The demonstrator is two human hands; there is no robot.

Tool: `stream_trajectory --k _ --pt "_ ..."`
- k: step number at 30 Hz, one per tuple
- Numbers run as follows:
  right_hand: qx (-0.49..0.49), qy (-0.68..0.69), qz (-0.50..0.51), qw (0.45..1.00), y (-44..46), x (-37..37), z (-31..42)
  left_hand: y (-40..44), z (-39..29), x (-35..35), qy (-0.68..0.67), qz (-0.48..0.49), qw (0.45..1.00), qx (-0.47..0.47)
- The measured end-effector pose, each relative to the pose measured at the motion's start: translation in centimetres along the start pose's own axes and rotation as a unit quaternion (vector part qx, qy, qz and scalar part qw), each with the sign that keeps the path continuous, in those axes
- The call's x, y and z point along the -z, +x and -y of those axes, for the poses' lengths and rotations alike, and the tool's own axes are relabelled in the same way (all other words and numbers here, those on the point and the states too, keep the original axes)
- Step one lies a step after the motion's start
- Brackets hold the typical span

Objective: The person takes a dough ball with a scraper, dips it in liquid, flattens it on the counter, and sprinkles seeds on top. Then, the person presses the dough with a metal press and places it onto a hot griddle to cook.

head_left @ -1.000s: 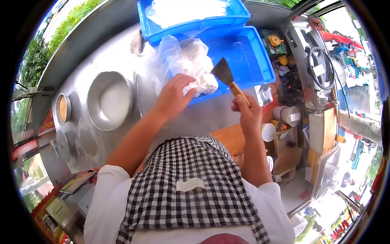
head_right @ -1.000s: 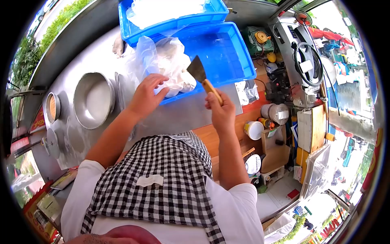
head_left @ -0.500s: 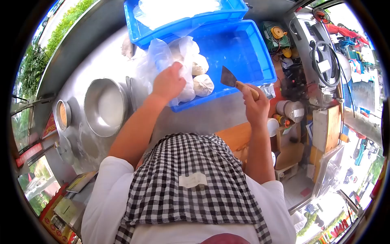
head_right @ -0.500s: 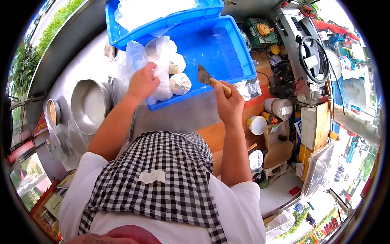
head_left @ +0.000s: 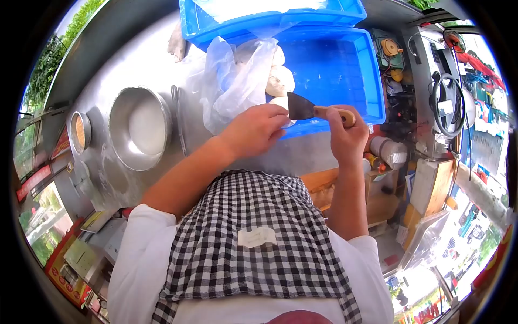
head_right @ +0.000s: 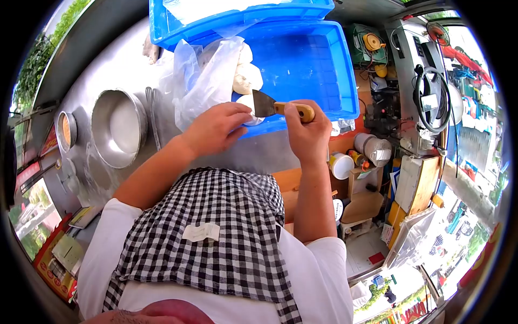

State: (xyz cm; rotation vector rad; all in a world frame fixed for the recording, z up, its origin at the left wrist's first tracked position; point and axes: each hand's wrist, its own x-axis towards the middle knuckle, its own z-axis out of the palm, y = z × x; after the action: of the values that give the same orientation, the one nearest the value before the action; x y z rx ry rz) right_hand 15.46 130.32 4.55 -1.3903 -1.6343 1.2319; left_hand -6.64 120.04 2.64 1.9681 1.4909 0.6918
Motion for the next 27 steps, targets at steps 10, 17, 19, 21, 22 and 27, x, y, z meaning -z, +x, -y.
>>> stream_trajectory --k 10,17,19,21,22,27 --pt "0.008 -0.057 0.070 0.996 -0.9 -2.4 1.4 -2.0 2.5 -0.8 0.183 0.085 0.978 0.052" --pt "0.011 -0.087 0.100 0.991 -0.6 -4.1 0.7 -2.9 2.7 -1.3 0.183 0.055 0.981 0.040" --pt "0.016 -0.094 0.104 0.990 -0.4 -4.3 0.7 -3.0 2.8 -1.3 0.186 0.049 0.981 0.037" --pt "0.024 -0.094 0.107 0.989 -0.3 -4.3 0.7 -3.2 3.0 -1.5 0.196 0.040 0.979 0.027" --pt "0.022 -0.102 0.111 0.988 -0.3 -4.3 0.8 -3.2 3.0 -1.5 0.197 0.038 0.979 0.025" --pt "0.060 -0.154 0.110 0.980 -0.2 -3.6 1.4 -3.4 3.2 -1.4 0.200 0.045 0.978 0.034"
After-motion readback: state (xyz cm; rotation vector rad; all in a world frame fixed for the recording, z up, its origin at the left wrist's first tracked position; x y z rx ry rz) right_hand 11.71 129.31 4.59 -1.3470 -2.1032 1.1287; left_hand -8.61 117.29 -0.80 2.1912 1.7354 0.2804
